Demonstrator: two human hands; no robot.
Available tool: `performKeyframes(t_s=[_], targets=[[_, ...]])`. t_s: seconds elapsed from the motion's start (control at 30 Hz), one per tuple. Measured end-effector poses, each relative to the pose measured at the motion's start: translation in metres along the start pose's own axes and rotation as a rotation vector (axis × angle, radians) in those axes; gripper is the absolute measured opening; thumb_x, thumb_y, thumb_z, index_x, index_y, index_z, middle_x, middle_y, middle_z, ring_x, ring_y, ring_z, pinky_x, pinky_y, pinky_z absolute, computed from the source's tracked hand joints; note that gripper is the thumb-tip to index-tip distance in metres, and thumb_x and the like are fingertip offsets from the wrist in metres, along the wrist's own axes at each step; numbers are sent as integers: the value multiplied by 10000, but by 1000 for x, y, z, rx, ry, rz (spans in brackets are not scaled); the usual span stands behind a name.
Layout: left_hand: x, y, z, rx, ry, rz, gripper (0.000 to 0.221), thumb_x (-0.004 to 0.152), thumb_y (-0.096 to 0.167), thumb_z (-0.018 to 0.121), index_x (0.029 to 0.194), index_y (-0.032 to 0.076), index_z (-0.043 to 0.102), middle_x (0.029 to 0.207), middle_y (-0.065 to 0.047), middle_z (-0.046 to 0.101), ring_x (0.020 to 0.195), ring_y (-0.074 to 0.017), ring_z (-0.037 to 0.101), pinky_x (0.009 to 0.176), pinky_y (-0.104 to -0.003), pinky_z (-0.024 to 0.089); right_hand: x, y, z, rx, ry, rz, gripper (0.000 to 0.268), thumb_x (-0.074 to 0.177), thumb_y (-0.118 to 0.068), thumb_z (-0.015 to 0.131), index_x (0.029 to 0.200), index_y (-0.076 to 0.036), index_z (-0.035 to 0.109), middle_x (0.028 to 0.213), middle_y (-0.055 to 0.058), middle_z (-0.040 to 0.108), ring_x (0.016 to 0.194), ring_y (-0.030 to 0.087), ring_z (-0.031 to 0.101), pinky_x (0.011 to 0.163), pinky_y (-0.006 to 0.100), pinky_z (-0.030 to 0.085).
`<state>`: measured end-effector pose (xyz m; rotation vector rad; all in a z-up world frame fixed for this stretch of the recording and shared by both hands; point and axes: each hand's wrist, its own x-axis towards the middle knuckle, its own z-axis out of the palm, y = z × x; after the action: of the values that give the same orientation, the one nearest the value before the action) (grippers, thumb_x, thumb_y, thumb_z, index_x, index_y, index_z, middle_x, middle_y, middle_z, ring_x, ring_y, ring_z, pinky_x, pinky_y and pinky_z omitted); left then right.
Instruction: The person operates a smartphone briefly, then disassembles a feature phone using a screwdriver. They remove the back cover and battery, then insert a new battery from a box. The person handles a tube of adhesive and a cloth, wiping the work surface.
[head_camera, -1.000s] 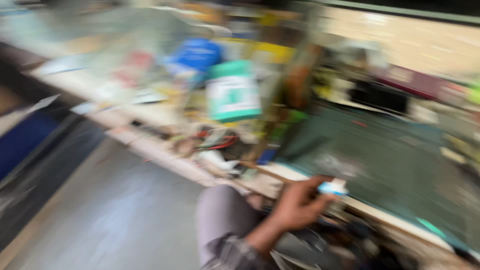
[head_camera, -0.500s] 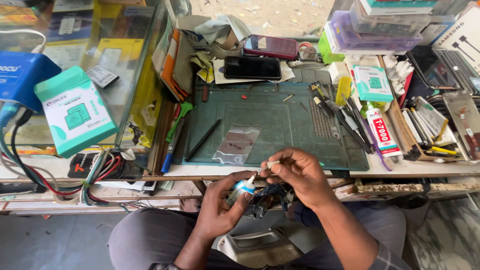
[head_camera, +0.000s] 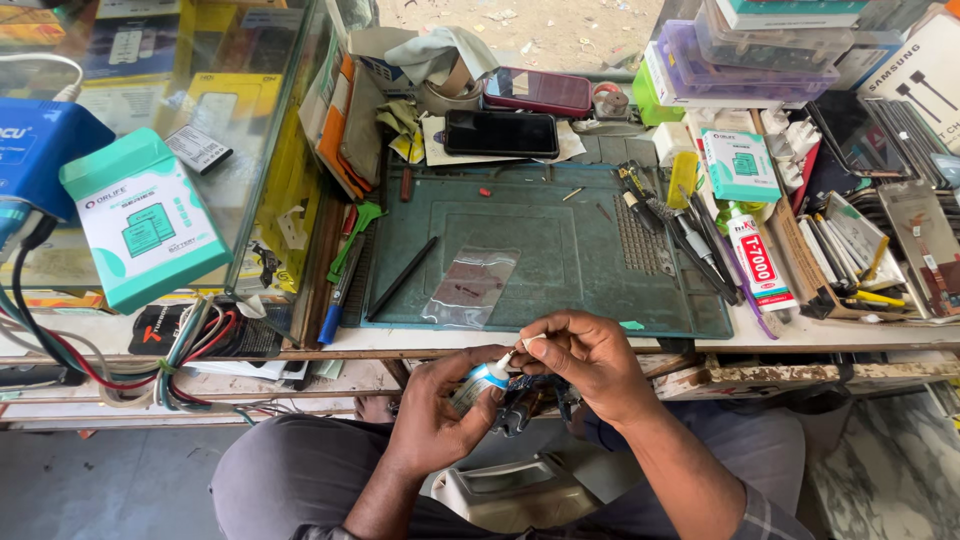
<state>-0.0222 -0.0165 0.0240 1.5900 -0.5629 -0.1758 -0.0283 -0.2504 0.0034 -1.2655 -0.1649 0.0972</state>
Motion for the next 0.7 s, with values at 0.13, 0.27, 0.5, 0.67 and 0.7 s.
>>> performKeyframes(t_s=[0.13, 0.27, 0.5, 0.67, 0.7], targets=[[0, -1, 0, 76, 8, 9, 393, 861, 97, 710, 1240, -5, 705, 954, -142, 793, 880, -167, 761, 771, -313, 604, -1, 0, 1, -12, 2, 2, 179, 972, -77, 698, 1117, 27, 714, 1017, 133, 764, 972, 208, 771, 871, 370, 659], [-1, -1, 0, 116, 2, -58, 402, 839, 109, 713, 1230, 17, 721, 890, -146, 785, 802, -182, 745, 698, -312, 590, -2, -3, 1, -24, -4, 4, 176, 975, -69, 692, 1111, 40, 710, 1017, 139, 768, 958, 197, 767, 879, 358, 654], [-1, 7, -2, 169, -38, 5, 432, 807, 94, 692, 1235, 46, 728, 948, -140, 804, 768, -177, 777, 643, -299, 625, -4, -22, -5, -301, -131, -35, 180, 997, -84, 682, 1128, 32, 724, 1000, 101, 767, 953, 130, 753, 844, 290, 642], [2, 14, -4, 217, -105, 1, 457, 837, 97, 704, 1292, 63, 709, 927, -128, 789, 726, -154, 758, 561, -278, 602, -6, -24, -5, -456, -79, 45, 179, 970, -91, 682, 1116, 1, 729, 933, 84, 801, 893, 121, 789, 796, 275, 660], [3, 15, -4, 265, -114, 24, 463, 845, 96, 716, 1307, 61, 714, 894, -129, 785, 709, -153, 749, 573, -273, 588, -6, -23, -4, -433, -82, 47, 179, 970, -88, 679, 1117, 3, 728, 939, 83, 797, 903, 123, 787, 799, 276, 661]])
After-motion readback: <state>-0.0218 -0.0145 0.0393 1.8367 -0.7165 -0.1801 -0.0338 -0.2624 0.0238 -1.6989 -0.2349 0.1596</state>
